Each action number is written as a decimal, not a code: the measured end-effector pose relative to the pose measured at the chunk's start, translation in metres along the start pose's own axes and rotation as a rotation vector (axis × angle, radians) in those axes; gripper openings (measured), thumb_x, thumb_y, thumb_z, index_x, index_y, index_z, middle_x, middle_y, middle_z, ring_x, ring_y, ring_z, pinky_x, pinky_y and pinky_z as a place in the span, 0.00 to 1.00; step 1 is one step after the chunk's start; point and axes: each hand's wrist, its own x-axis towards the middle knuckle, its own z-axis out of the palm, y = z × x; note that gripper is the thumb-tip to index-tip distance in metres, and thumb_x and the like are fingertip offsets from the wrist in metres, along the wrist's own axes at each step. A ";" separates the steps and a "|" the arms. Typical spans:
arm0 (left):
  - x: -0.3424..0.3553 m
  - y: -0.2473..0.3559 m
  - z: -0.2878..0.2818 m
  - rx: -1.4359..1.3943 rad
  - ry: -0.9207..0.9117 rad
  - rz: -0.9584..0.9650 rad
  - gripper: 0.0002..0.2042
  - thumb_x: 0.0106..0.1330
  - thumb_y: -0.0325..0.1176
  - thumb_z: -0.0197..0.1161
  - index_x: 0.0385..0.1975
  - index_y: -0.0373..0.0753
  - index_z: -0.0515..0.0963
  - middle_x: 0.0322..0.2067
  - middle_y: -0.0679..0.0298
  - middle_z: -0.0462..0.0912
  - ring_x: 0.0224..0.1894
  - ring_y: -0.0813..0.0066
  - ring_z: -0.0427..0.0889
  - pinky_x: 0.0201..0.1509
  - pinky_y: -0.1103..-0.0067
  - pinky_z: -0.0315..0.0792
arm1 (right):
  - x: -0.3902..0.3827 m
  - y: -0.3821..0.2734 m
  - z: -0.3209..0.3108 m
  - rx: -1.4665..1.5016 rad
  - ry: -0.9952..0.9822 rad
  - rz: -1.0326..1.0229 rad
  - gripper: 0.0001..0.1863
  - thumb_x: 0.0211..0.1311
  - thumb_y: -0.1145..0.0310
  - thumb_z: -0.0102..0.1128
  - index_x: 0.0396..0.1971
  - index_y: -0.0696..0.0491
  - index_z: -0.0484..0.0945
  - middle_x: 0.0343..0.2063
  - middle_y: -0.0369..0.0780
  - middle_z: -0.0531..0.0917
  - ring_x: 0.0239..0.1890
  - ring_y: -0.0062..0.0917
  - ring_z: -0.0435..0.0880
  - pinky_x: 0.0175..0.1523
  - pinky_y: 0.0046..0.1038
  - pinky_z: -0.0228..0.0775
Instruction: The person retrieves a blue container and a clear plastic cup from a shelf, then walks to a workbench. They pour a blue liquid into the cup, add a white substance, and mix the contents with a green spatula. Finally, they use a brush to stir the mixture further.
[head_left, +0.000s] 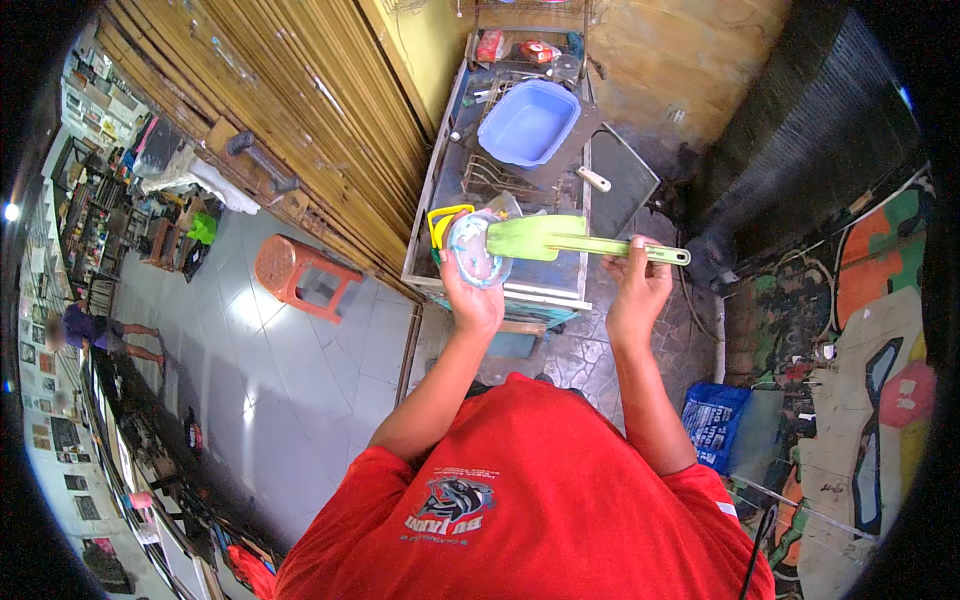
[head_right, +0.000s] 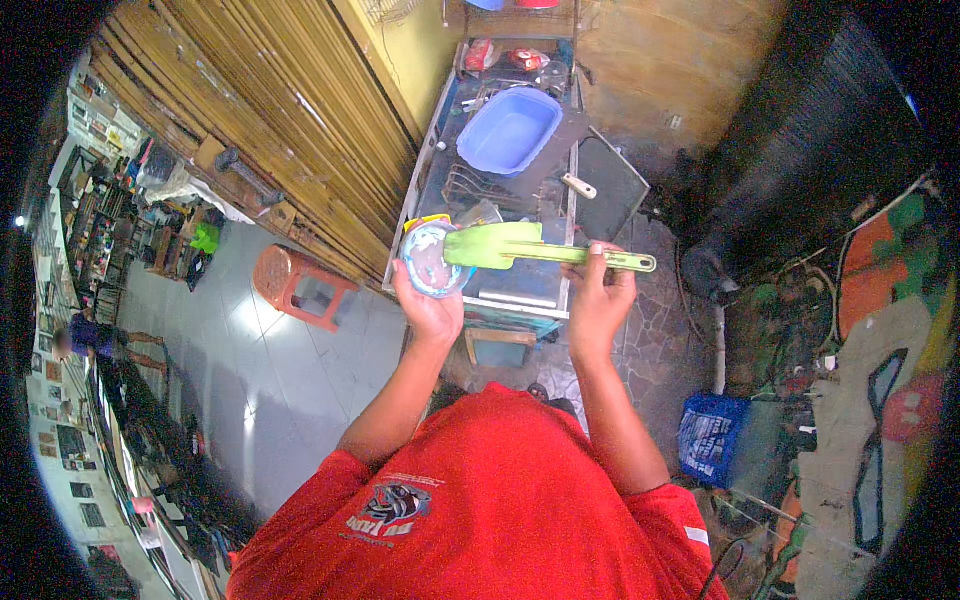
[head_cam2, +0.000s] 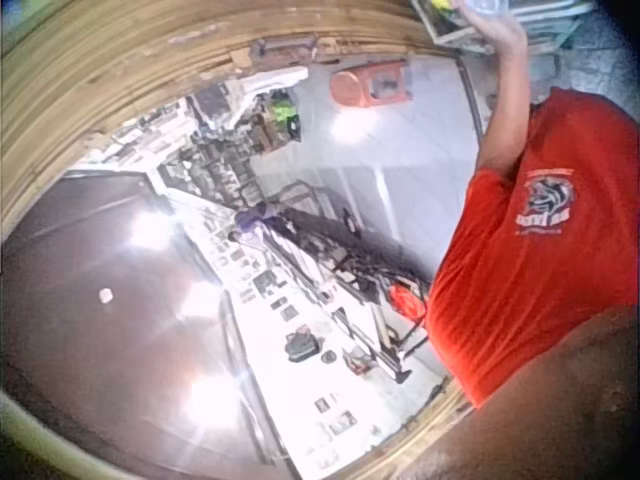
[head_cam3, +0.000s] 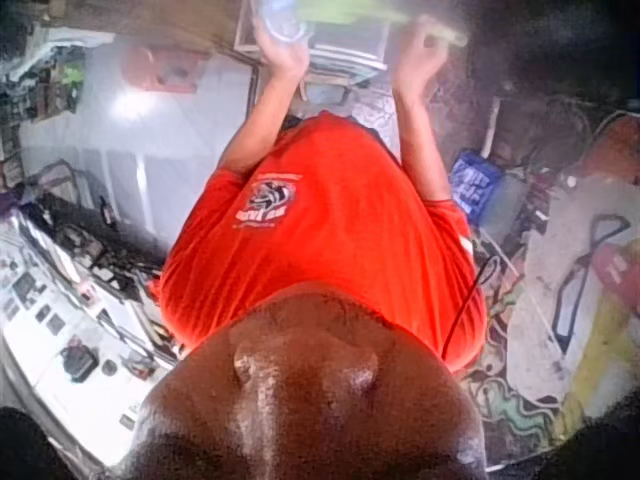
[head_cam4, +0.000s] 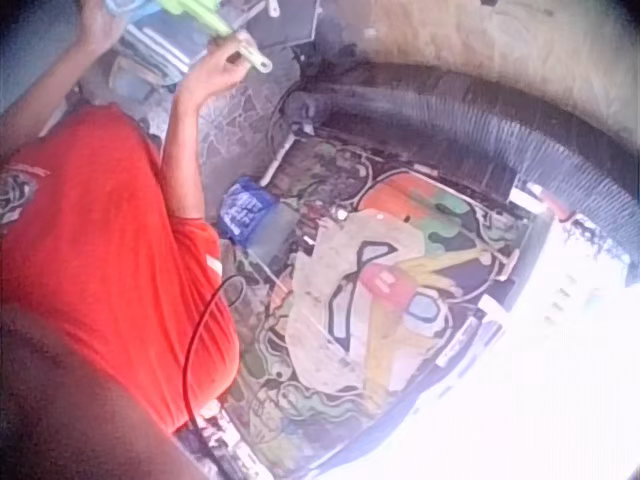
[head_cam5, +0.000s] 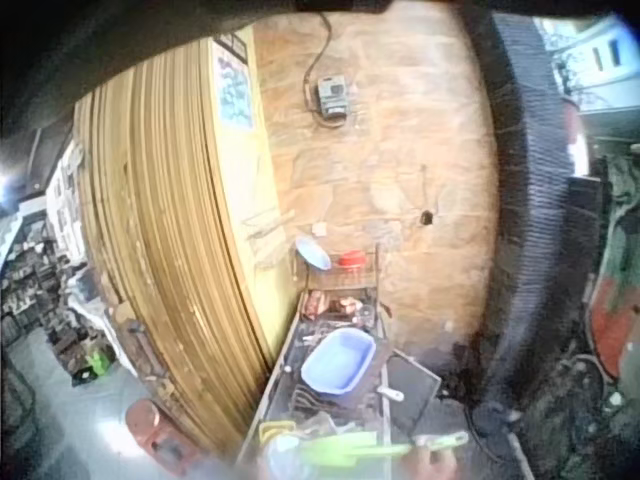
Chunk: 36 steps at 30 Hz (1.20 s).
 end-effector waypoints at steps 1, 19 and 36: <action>0.000 0.000 0.001 -0.001 -0.008 0.002 0.28 0.71 0.55 0.40 0.62 0.40 0.61 0.58 0.55 0.70 0.62 0.61 0.68 0.67 0.65 0.58 | -0.003 0.000 0.000 0.022 0.003 0.005 0.08 0.67 0.68 0.56 0.39 0.56 0.73 0.31 0.38 0.78 0.31 0.22 0.80 0.37 0.26 0.79; -0.019 -0.008 0.016 -0.016 0.066 -0.040 0.32 0.69 0.58 0.38 0.62 0.37 0.62 0.60 0.51 0.68 0.62 0.56 0.67 0.68 0.63 0.57 | -0.038 -0.003 0.022 -0.009 -0.131 0.059 0.16 0.66 0.73 0.53 0.52 0.61 0.69 0.40 0.42 0.77 0.39 0.27 0.81 0.44 0.28 0.80; -0.037 0.013 0.023 -0.023 0.034 -0.405 0.30 0.70 0.56 0.38 0.60 0.37 0.65 0.55 0.56 0.74 0.58 0.60 0.73 0.63 0.62 0.65 | -0.030 -0.020 0.000 -0.258 -0.414 -0.093 0.17 0.63 0.76 0.57 0.51 0.60 0.76 0.46 0.40 0.80 0.47 0.20 0.77 0.53 0.24 0.69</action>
